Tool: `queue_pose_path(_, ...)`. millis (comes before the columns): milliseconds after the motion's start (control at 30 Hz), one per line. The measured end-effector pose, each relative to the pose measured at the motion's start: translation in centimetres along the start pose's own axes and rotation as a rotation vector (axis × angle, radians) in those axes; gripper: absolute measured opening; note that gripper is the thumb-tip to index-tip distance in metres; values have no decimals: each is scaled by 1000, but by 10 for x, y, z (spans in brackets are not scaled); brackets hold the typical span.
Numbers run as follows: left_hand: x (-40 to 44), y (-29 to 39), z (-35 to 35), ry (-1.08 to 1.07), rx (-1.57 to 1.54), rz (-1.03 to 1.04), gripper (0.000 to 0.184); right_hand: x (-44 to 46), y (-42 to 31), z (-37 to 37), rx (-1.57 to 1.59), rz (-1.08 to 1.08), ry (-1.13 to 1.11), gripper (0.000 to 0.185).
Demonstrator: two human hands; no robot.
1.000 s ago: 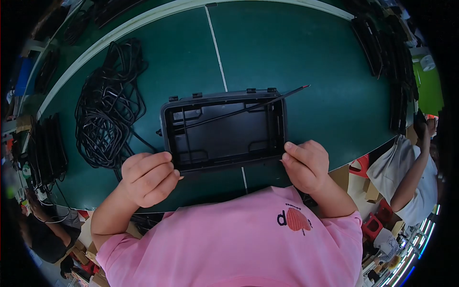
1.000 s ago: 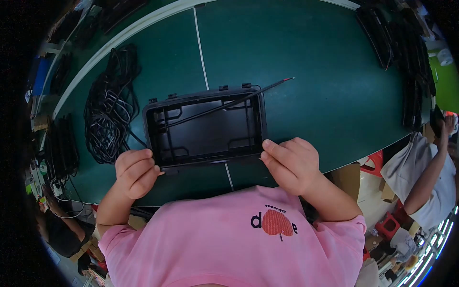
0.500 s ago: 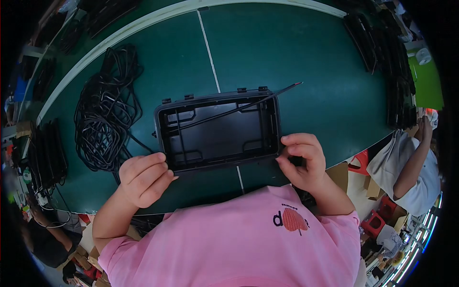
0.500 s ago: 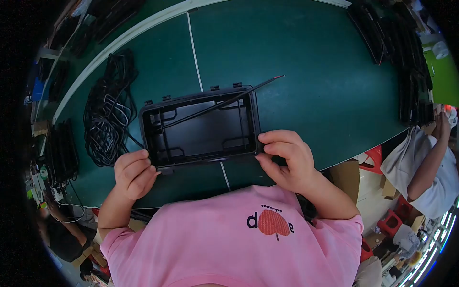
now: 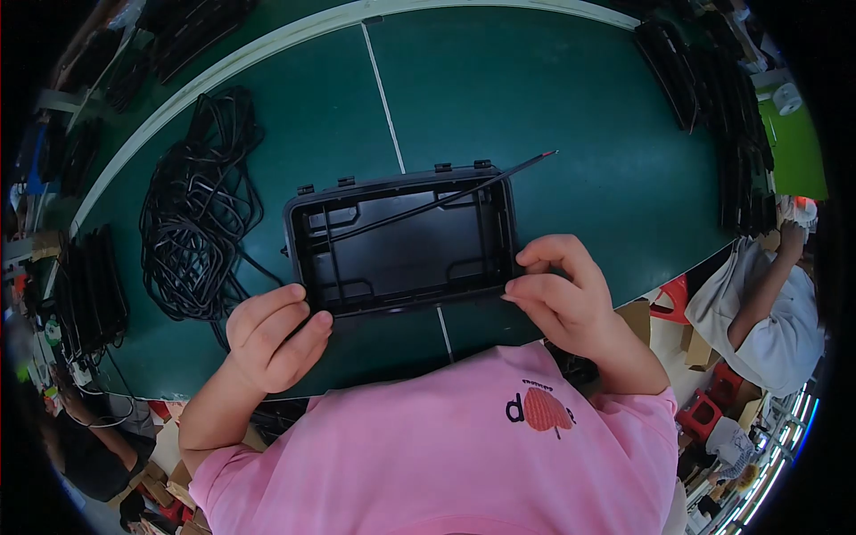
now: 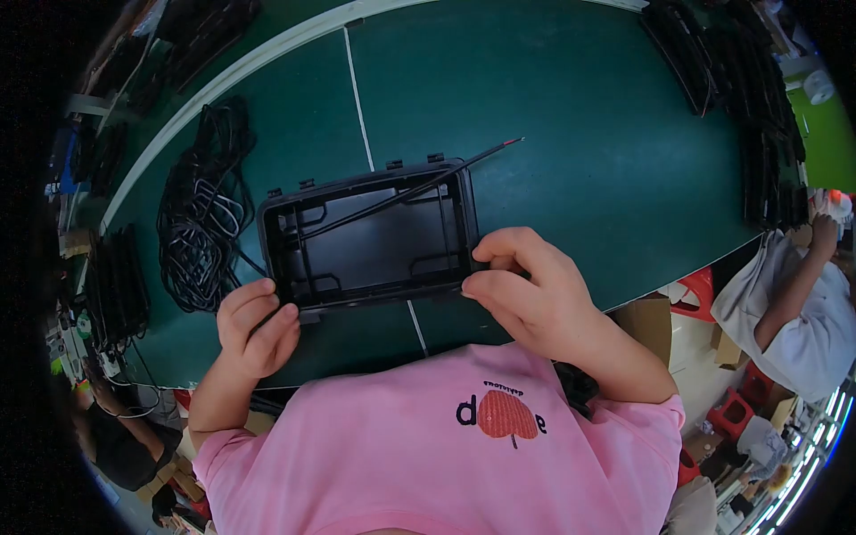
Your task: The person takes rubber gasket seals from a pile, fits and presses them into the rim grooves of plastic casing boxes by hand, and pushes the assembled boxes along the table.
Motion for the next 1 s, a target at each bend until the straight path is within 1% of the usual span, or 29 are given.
queue_pose_path(33, 0, 0, 0, 1, 1, -1, 36, 1, 1, 0, 16, 43, -4, 23)
queue_pose_path(233, 0, -1, -1, -24, -18, -23, 33, 2, 6, -7, 76, 102, 36, 32)
queue_pose_path(333, 3, 0, -4, -14, -33, -39, 32, 0, 5, -4, 26, 86, 1, 37)
queue_pose_path(367, 10, 1, -6, -68, -44, -66, 32, 0, 5, -5, 24, 86, 1, 37)
queue_pose_path(400, 17, 1, -8, -122, -56, -93, 33, 0, 4, -3, -13, 82, -48, 40)
queue_pose_path(433, 24, 4, -13, -121, -59, -91, 33, 0, 3, -1, -49, 80, -97, 43)
queue_pose_path(500, 39, 14, -16, -141, -19, -66, 35, 4, 4, -3, -8, 121, -69, 45)
queue_pose_path(533, 50, 19, -13, -102, -78, -60, 36, 6, 7, -5, 35, 155, -41, 47)
queue_pose_path(600, 75, 26, 2, -184, -277, -119, 38, 7, 8, -5, 35, 156, -41, 47)
queue_pose_path(633, 86, 28, 12, -185, -329, -142, 39, 8, 9, -6, 36, 159, -37, 47)
queue_pose_path(667, 96, 30, 22, -187, -379, -163, 39, 9, 12, -5, 39, 156, -35, 47)
queue_pose_path(700, 106, 29, 29, -209, -357, -190, 34, 9, 12, -5, 19, 117, -19, 48)
queue_pose_path(733, 112, 30, 35, -215, -355, -184, 34, 8, 11, -6, -2, 81, 1, 48)
queue_pose_path(767, 114, 27, 46, -266, -410, -229, 31, 9, 14, -7, 0, 85, 11, 48)
queue_pose_path(800, 115, 25, 56, -318, -465, -274, 27, 10, 12, -8, -38, 36, 7, 47)
queue_pose_path(833, 117, 26, 60, -330, -465, -265, 27, 11, 10, -8, -75, -11, 3, 47)
queue_pose_path(867, 118, 24, 64, -341, -507, -292, 23, 10, 13, -8, -69, -2, 16, 47)
queue_pose_path(900, 118, 23, 67, -353, -548, -320, 20, 10, 12, -7, -66, -42, 16, 46)
queue_pose_path(933, 119, 24, 69, -369, -545, -312, 20, 9, 12, -6, -62, -82, 17, 45)
queue_pose_path(1000, 121, 26, 69, -376, -515, -294, 20, 8, 16, -5, -46, -92, 27, 44)
Point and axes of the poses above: each hand's wrist, its own x-axis towards the middle knuckle, its own z-axis out of the palm, y = z × x, the point moved 8 cm from there along x, towards the middle knuckle, and after that the axes turned 7 degrees about -y, right-handed, at the moved point
